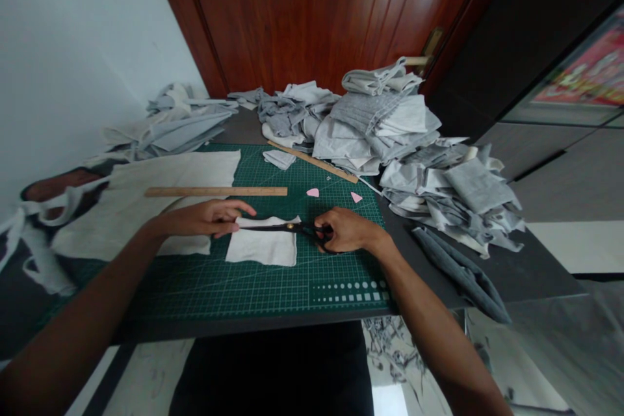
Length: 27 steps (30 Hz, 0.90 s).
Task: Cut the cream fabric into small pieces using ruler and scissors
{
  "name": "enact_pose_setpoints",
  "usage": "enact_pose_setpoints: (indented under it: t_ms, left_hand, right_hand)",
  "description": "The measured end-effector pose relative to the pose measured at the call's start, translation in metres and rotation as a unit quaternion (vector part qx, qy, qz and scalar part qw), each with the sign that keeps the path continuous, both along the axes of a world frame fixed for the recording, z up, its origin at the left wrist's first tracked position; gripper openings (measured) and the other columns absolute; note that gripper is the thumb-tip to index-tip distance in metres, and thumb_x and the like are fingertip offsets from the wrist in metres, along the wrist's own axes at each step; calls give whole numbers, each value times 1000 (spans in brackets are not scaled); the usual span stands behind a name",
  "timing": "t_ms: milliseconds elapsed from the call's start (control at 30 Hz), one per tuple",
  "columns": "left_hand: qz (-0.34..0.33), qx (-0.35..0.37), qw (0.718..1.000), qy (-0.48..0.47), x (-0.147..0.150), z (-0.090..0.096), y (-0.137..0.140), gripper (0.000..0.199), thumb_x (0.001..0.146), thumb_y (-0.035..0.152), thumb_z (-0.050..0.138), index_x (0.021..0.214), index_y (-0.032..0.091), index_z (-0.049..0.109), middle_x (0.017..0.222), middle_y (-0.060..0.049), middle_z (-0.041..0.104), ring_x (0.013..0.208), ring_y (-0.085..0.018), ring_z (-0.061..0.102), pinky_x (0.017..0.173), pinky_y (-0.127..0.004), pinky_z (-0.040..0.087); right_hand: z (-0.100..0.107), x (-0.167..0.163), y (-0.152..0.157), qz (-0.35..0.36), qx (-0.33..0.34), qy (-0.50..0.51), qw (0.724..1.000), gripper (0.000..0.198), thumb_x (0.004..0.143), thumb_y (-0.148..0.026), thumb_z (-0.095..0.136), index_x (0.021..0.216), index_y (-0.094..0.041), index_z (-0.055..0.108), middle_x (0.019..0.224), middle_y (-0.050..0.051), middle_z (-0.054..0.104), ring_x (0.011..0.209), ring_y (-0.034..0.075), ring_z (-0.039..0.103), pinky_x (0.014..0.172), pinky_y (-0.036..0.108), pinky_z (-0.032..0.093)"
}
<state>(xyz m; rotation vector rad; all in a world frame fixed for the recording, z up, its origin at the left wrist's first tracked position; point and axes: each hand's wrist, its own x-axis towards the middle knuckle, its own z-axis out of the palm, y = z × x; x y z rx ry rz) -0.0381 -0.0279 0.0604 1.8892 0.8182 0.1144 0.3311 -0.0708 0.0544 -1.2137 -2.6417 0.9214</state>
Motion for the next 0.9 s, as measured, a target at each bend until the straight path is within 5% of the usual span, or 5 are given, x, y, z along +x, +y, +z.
enact_pose_setpoints:
  t_ms: [300,900]
  left_hand:
    - [17,-34,999,17,4,3,0,67,84,48,75,141,20,52,78,3,62,67,-15,59,62,-23,42]
    - [-11,37,998,42,5,-3,2,57,87,51,71,133,19,62,87,0,58,78,-17,53,68,-23,40]
  right_hand:
    - [-5,3,2,-1,-21,20,1000,10,77,-25,69,76,-18,62,66,-5,55,59,11,47,57,23,32]
    - [-7,3,2,-2,-14,13,1000,8,75,-20,70,74,-18,62,66,-5,56,59,10,47,57,23,32]
